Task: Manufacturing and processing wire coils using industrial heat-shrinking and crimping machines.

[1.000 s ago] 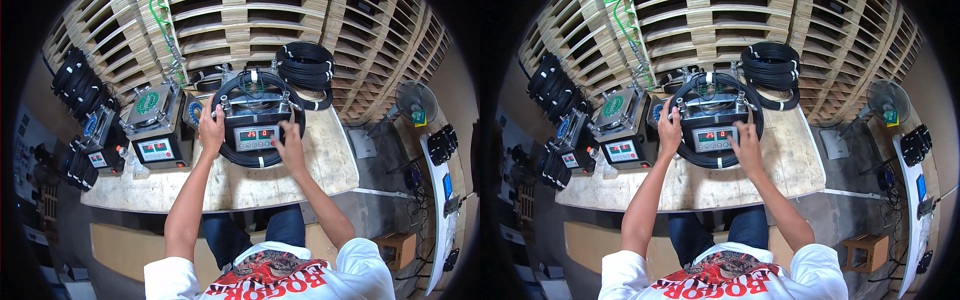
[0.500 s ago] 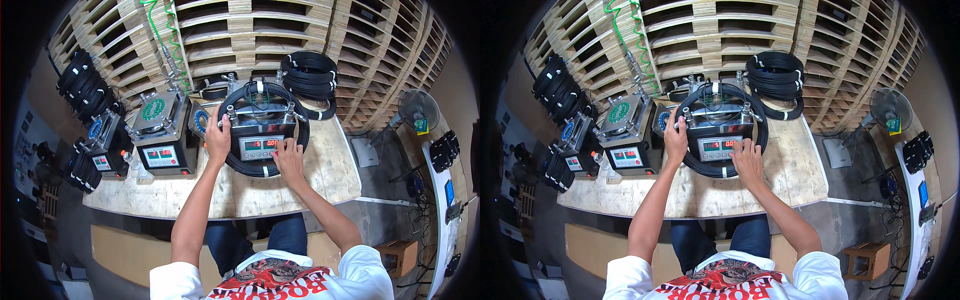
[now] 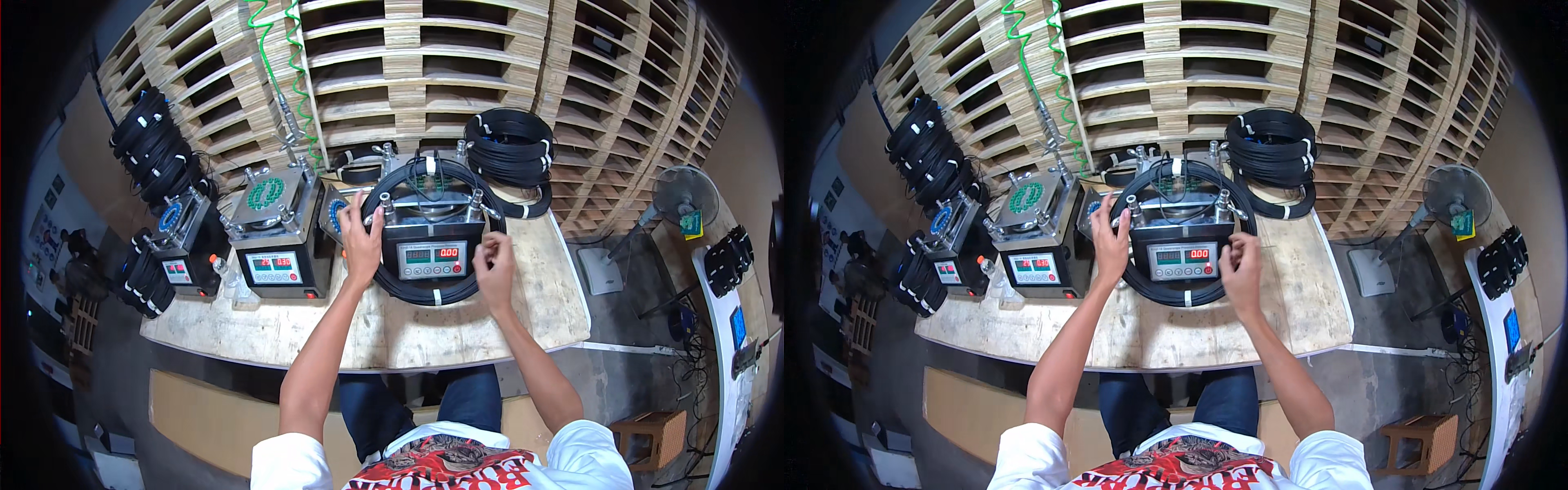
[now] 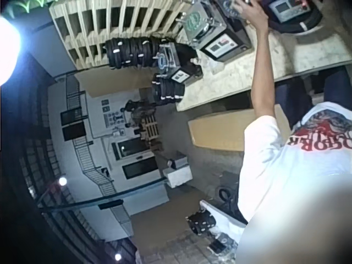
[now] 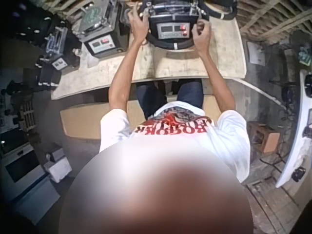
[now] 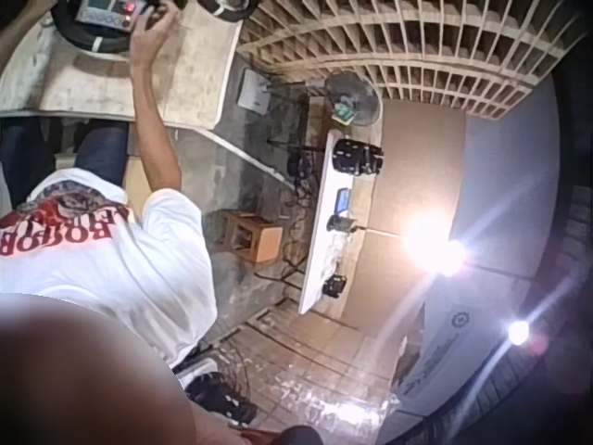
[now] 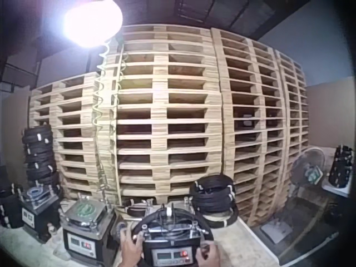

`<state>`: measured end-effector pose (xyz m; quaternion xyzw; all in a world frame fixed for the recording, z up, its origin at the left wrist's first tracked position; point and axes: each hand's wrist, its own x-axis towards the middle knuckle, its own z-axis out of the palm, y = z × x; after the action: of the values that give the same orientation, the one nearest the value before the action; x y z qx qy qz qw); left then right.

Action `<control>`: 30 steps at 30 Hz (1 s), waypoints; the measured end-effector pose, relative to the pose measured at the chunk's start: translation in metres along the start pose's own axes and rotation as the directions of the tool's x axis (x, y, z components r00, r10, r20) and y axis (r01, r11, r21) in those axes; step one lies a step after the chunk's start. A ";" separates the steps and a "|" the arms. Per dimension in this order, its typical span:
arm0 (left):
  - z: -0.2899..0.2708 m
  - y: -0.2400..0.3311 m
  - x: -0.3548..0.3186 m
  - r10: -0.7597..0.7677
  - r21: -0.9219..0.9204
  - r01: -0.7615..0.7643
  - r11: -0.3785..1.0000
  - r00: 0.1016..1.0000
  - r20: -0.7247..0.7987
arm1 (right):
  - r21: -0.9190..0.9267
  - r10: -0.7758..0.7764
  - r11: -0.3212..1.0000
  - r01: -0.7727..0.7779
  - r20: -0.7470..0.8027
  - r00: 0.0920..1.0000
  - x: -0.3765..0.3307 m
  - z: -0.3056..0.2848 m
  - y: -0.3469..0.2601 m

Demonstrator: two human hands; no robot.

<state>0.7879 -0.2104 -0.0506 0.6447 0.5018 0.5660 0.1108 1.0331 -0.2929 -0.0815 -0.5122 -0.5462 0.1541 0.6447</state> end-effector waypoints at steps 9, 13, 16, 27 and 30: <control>-0.038 0.021 0.021 0.198 0.093 -0.227 0.969 0.947 0.251 | -0.128 -0.042 0.989 0.076 0.244 0.969 0.085 -0.041 -0.005; -0.045 0.020 0.030 0.320 0.174 -0.409 0.896 0.865 0.387 | -0.189 -0.070 0.974 0.122 0.261 0.963 0.088 -0.034 -0.010; -0.045 0.014 0.034 0.426 0.288 -0.583 0.760 0.780 0.458 | -0.155 -0.063 0.982 0.103 0.248 0.967 0.088 -0.033 -0.009; -0.052 -0.023 0.102 -0.099 -0.034 0.172 0.984 0.704 0.703 | -0.170 0.259 0.966 -0.197 0.705 0.660 0.166 -0.054 -0.025; -0.017 -0.049 0.149 -0.160 -0.133 0.308 0.942 0.760 0.630 | -0.037 0.231 0.964 -0.262 0.599 0.767 0.214 -0.041 0.008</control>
<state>0.7263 -0.0792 0.0125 0.7072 0.4474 0.3624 0.4103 1.1478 -0.1479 0.0336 -0.4888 -0.6453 0.4041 0.4259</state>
